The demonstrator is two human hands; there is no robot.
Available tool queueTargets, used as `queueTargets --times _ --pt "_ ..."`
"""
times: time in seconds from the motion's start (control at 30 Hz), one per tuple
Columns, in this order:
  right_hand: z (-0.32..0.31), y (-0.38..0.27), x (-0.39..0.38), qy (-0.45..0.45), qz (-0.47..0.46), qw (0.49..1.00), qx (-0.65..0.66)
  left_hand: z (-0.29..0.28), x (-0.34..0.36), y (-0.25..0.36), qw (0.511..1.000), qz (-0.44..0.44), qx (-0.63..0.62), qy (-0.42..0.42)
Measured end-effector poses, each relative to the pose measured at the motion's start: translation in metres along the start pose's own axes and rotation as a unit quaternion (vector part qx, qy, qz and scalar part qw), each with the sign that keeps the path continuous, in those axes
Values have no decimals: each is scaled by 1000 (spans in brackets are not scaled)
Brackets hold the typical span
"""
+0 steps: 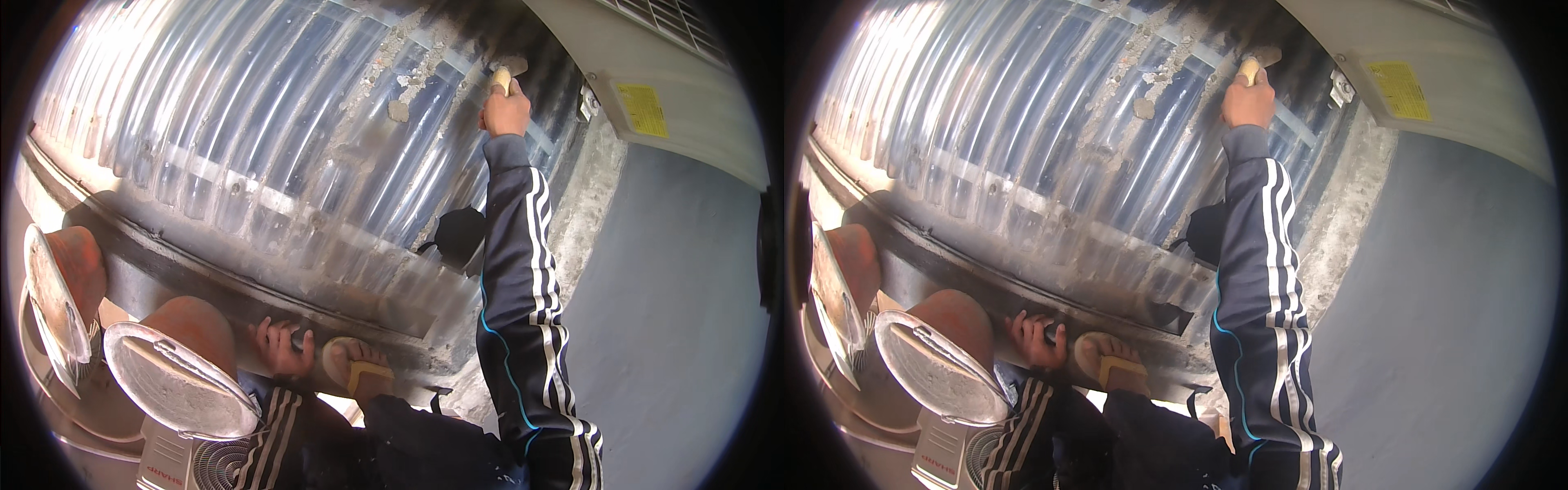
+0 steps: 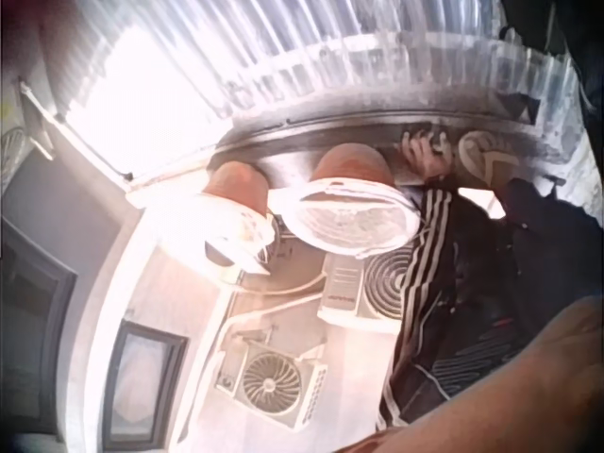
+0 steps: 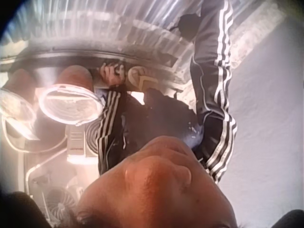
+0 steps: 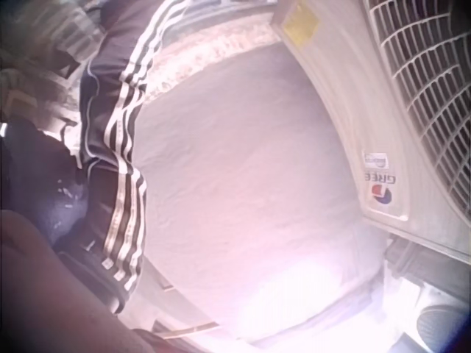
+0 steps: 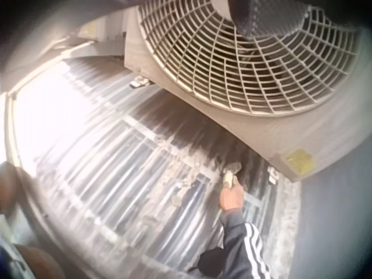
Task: The person positions a wooden plank over air conditioning units and then uses a trowel to scoop and apply cement onto a corrugated plastic roof section.
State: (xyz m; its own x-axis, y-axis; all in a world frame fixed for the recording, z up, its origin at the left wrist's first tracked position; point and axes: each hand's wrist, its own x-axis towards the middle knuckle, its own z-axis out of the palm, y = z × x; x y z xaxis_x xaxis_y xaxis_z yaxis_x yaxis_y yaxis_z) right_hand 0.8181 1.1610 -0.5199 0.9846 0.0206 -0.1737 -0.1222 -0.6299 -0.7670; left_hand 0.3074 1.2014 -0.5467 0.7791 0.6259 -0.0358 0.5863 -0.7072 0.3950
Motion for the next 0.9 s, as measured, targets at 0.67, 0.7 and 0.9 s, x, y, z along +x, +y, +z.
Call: queueTargets --times 0.67,0.7,0.9 --pt "-25 29 -77 -25 8 983 180 2 -4 -6 1000 10 -8 10" --pt "-25 32 -79 -22 24 988 152 3 -5 -4 1000 7 -11 9" --pt "-10 44 -92 5 23 998 56 6 -3 0 998 -15 -57 10"
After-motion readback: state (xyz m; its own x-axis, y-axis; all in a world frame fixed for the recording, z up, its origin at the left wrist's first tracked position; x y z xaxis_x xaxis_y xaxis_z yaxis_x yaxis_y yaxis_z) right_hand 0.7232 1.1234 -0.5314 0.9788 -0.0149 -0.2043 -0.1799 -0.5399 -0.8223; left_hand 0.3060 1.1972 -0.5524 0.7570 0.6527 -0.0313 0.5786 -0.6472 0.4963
